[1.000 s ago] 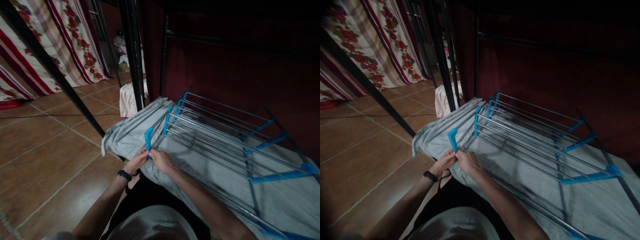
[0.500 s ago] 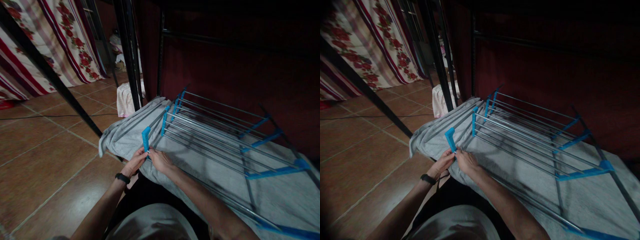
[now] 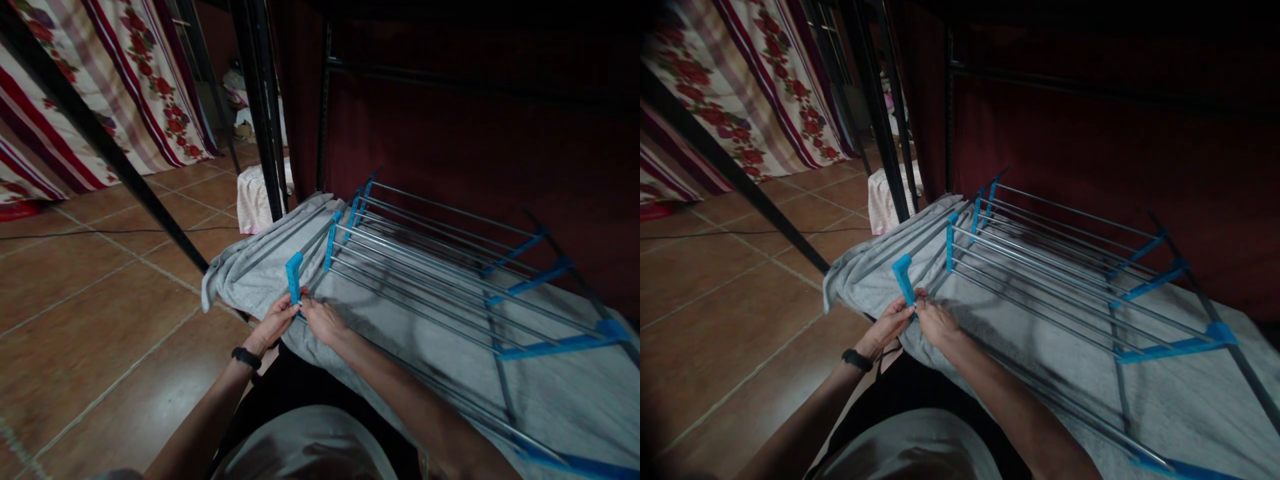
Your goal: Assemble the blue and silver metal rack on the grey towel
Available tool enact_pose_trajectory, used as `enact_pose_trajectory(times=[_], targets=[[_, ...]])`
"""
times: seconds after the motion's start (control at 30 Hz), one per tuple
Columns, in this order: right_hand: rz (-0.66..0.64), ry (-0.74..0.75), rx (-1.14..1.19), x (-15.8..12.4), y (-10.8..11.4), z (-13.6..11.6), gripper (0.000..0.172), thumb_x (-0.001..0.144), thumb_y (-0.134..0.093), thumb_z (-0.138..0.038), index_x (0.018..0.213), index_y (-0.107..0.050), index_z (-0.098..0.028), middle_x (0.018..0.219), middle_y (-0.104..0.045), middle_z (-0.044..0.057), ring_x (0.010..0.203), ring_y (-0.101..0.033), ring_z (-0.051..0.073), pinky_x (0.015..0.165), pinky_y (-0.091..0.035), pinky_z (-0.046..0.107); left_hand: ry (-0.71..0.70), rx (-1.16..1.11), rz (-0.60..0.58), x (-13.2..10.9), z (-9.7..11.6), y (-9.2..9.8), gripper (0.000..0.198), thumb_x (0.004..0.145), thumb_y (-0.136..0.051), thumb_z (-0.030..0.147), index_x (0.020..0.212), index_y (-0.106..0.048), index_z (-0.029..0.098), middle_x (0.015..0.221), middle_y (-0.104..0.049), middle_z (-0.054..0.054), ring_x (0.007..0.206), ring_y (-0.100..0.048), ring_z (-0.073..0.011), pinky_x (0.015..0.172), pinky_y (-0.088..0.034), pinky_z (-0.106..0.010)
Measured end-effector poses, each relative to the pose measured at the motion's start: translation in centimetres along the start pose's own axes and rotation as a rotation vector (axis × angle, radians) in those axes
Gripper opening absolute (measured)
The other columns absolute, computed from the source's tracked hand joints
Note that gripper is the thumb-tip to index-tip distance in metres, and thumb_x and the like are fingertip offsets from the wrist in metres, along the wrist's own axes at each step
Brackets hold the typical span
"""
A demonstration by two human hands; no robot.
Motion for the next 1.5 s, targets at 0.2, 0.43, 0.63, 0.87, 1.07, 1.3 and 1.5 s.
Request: enact_pose_trajectory(times=[0.2, 0.43, 0.63, 0.87, 1.07, 1.3, 1.5], targets=[[0.019, 0.015, -0.023, -0.1, -0.1, 0.0, 0.042, 0.105, -0.024, -0.023, 0.136, -0.05, -0.014, 0.115, -0.069, 0.014, 0.093, -0.07, 0.024, 0.083, -0.054, 0.036, 0.022, -0.014, 0.026, -0.7, 0.7, -1.2, 0.051, 0.074, -0.074, 0.014, 0.125, -0.069, 0.02, 0.127, -0.068, -0.01, 0.129, -0.053, -0.0281, 0.114, -0.032, -0.041], [0.001, 0.04, 0.04, 0.0, -0.1, 0.2, 0.039, 0.106, -0.025, -0.025, 0.135, -0.05, -0.018, 0.114, -0.071, 0.011, 0.093, -0.07, 0.023, 0.081, -0.053, 0.033, -0.001, -0.061, 0.113, -0.4, 0.4, -1.5, 0.047, 0.071, -0.071, 0.014, 0.118, -0.073, 0.018, 0.12, -0.071, -0.01, 0.123, -0.057, -0.0275, 0.11, -0.036, -0.04], [-0.012, 0.026, 0.034, -0.2, -0.3, 0.0, 0.038, 0.102, -0.03, -0.012, 0.13, -0.054, -0.014, 0.115, -0.07, 0.015, 0.093, -0.07, 0.023, 0.082, -0.052, 0.035, -0.048, -0.067, 0.163, -0.4, 0.0, -1.8, 0.044, 0.067, -0.07, 0.014, 0.11, -0.075, 0.018, 0.116, -0.073, -0.009, 0.12, -0.058, -0.0282, 0.107, -0.038, -0.04], [-0.029, 0.047, 0.141, 0.6, -0.6, 0.5, 0.031, 0.105, -0.035, -0.024, 0.121, -0.059, -0.015, 0.109, -0.072, 0.013, 0.094, -0.07, 0.02, 0.075, -0.049, 0.028, -0.064, -0.037, 0.154, -0.7, 0.3, -2.0, 0.038, 0.068, -0.073, 0.016, 0.106, -0.076, 0.018, 0.109, -0.073, -0.008, 0.12, -0.058, -0.0273, 0.11, -0.036, -0.038], [-0.04, 0.065, 0.271, 1.1, -0.7, 1.6, 0.031, 0.104, -0.036, -0.026, 0.113, -0.064, -0.016, 0.105, -0.073, 0.011, 0.098, -0.069, 0.02, 0.073, -0.048, 0.024, -0.028, -0.005, 0.096, -0.6, -0.1, -1.3, 0.038, 0.073, -0.081, 0.026, 0.109, -0.074, 0.018, 0.108, -0.073, -0.009, 0.115, -0.061, -0.0259, 0.109, -0.038, -0.038], [-0.056, 0.019, 0.28, 0.7, -0.7, 1.7, 0.035, 0.105, -0.035, -0.03, 0.123, -0.061, -0.017, 0.11, -0.072, 0.013, 0.099, -0.069, 0.023, 0.078, -0.051, 0.029, -0.008, -0.013, 0.058, -0.6, -0.3, -1.3, 0.04, 0.074, -0.082, 0.025, 0.113, -0.073, 0.019, 0.118, -0.071, -0.01, 0.122, -0.057, -0.0262, 0.112, -0.035, -0.038], [-0.036, 0.038, 0.223, 0.2, -0.4, 1.2, 0.035, 0.105, -0.033, -0.026, 0.126, -0.059, -0.014, 0.116, -0.07, 0.014, 0.101, -0.069, 0.024, 0.082, -0.053, 0.032, 0.018, -0.07, 0.071, -0.6, -0.2, -1.6, 0.044, 0.074, -0.079, 0.021, 0.118, -0.072, 0.02, 0.124, -0.069, -0.01, 0.126, -0.055, -0.0271, 0.113, -0.034, -0.04]])
Point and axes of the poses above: each hand's wrist, its own x-axis towards the middle knuckle, its own y-axis out of the back of the hand, z = x × y, the point moved 4 cm from there along x, towards the middle knuckle
